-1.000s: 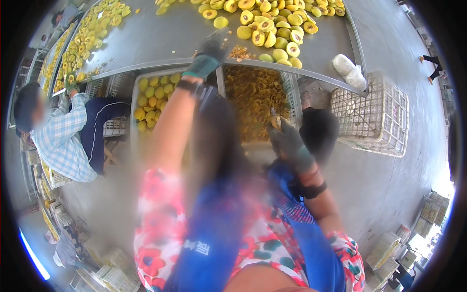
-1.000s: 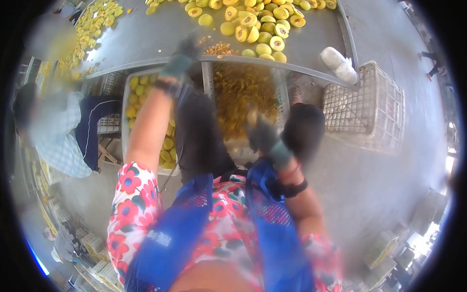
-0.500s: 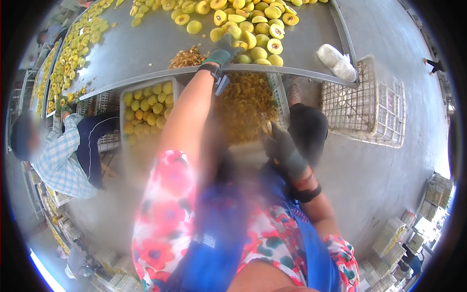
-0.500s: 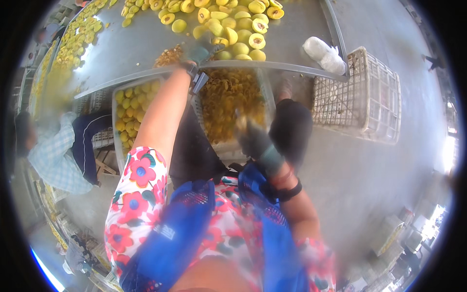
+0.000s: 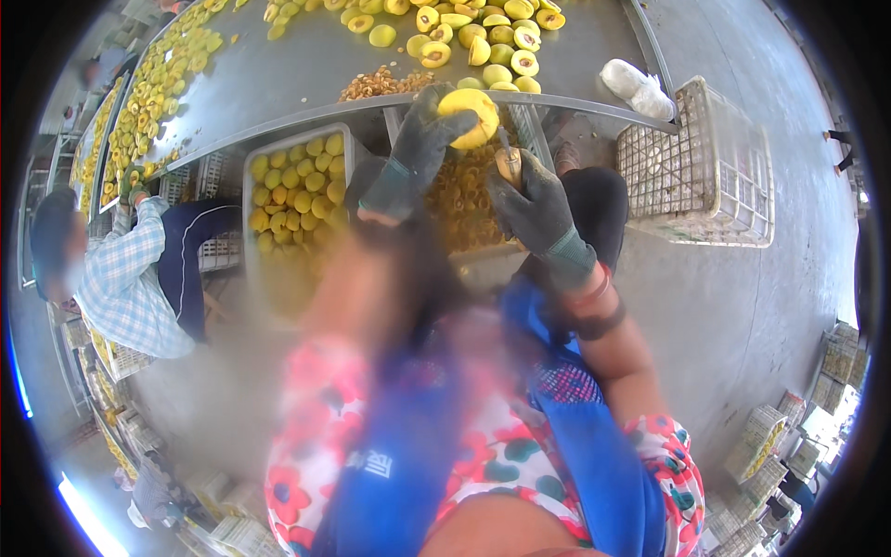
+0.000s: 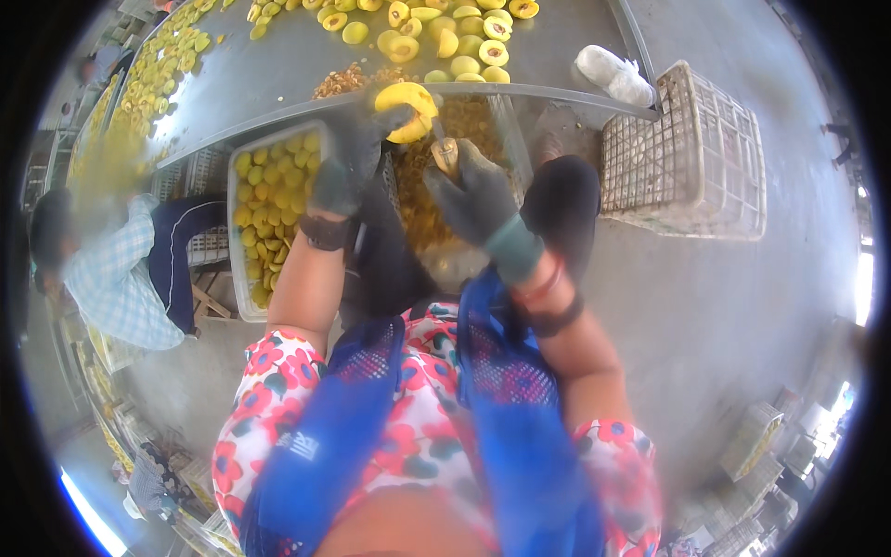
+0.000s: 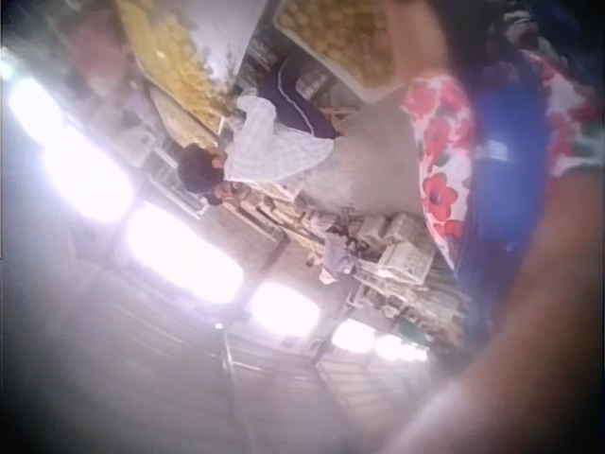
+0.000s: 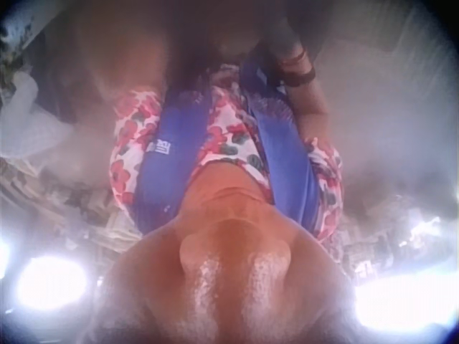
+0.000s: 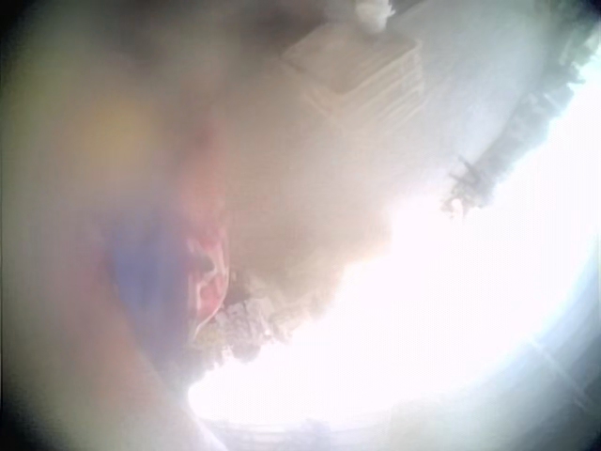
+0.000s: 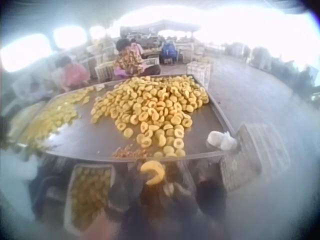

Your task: Removing the pits from yellow peaches using a specialized hand tool in a processing facility.

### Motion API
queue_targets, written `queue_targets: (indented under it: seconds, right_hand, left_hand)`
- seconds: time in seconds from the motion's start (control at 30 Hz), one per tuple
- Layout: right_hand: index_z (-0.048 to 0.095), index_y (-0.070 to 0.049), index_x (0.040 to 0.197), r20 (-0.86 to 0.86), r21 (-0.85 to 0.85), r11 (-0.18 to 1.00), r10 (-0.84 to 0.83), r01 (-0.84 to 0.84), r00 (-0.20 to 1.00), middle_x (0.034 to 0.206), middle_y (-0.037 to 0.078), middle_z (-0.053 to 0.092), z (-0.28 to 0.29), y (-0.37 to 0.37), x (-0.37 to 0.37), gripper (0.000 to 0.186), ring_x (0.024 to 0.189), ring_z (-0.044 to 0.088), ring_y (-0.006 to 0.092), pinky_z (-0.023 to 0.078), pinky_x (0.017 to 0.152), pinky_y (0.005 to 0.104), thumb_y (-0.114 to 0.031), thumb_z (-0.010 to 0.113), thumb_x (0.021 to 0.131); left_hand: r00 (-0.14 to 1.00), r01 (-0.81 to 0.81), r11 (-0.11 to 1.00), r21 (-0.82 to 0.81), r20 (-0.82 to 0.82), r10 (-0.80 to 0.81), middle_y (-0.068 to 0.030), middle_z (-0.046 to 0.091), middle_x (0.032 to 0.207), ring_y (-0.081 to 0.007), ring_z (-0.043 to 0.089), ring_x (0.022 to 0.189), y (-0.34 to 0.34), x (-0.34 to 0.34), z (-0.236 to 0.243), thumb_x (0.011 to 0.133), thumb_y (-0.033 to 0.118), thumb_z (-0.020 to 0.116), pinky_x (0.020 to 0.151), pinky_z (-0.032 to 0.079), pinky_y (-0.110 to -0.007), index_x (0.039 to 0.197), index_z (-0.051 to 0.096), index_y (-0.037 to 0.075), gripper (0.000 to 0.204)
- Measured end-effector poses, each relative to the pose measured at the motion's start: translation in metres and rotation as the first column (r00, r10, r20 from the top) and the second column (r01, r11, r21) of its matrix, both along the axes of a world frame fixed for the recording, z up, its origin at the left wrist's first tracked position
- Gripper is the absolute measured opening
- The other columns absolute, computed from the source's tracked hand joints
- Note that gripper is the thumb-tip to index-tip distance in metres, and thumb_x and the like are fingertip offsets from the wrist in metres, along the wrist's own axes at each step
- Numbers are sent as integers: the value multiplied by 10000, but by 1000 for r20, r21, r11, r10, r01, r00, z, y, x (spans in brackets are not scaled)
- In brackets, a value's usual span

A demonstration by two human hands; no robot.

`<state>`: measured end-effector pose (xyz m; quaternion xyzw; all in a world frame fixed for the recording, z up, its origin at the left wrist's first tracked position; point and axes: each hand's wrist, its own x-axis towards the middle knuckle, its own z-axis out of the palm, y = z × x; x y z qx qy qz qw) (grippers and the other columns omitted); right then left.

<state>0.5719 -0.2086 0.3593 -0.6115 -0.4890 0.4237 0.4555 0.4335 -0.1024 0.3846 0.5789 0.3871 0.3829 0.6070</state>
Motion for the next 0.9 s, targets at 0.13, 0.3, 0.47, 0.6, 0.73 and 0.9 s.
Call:
queue_targets:
  seconds: [0.13, 0.3, 0.47, 0.6, 0.73, 0.9]
  right_hand:
    - [537, -2, 961, 52, 61, 998, -30, 26, 998, 791, 217, 615, -3, -12, -8, 232, 763, 605, 406, 468, 650, 411, -147, 629, 804]
    - [537, 4, 964, 20, 77, 997, -27, 25, 999, 798, 216, 608, 2, -24, -15, 219, 758, 613, 376, 469, 661, 387, -120, 613, 799]
    - [538, 11, 969, -148, 76, 995, -54, 66, 988, 797, 212, 607, 4, -30, -18, 207, 751, 618, 351, 469, 668, 372, -92, 590, 797]
    - [536, 15, 967, -42, 120, 991, -61, 65, 997, 797, 217, 609, 9, -35, -21, 202, 762, 621, 353, 473, 678, 374, -80, 576, 793]
    - [541, 23, 978, 127, 224, 973, 23, -51, 992, 822, 216, 619, 17, -35, -17, 199, 747, 635, 309, 483, 690, 374, -62, 559, 798]
    - [559, 15, 1008, -209, 157, 987, -9, 42, 978, 843, 103, 626, 19, -34, -14, 193, 694, 611, 183, 493, 647, 343, -36, 551, 822]
  left_hand:
    - [981, -16, 999, 29, 195, 10, -87, 571, 1081, -140, 566, 978, -43, 5, 9, 908, 213, 578, 845, 478, -273, 1163, 498, 2, 340]
    - [970, -81, 942, 324, 243, 0, -101, 568, 1124, -175, 554, 1007, -52, 7, -12, 993, 285, 372, 895, 453, -312, 1190, 508, 7, 367]
    - [942, -191, 923, 335, 326, 76, -131, 570, 1103, -209, 558, 994, -66, 17, -18, 968, 250, 396, 878, 456, -332, 1154, 526, -9, 345]
    - [945, -233, 853, 466, 316, 86, -155, 567, 1068, -243, 565, 966, -71, 19, -20, 932, 226, 425, 850, 459, -353, 1140, 524, -20, 337]
    - [957, -223, 807, 547, 279, 76, -152, 565, 1066, -242, 562, 965, -67, 16, -13, 930, 234, 433, 850, 458, -350, 1151, 520, -20, 347]
    - [941, -219, 868, 446, 331, 67, -129, 567, 1092, -213, 547, 1004, -65, 20, -11, 942, 224, 456, 884, 449, -328, 1213, 492, -16, 363]
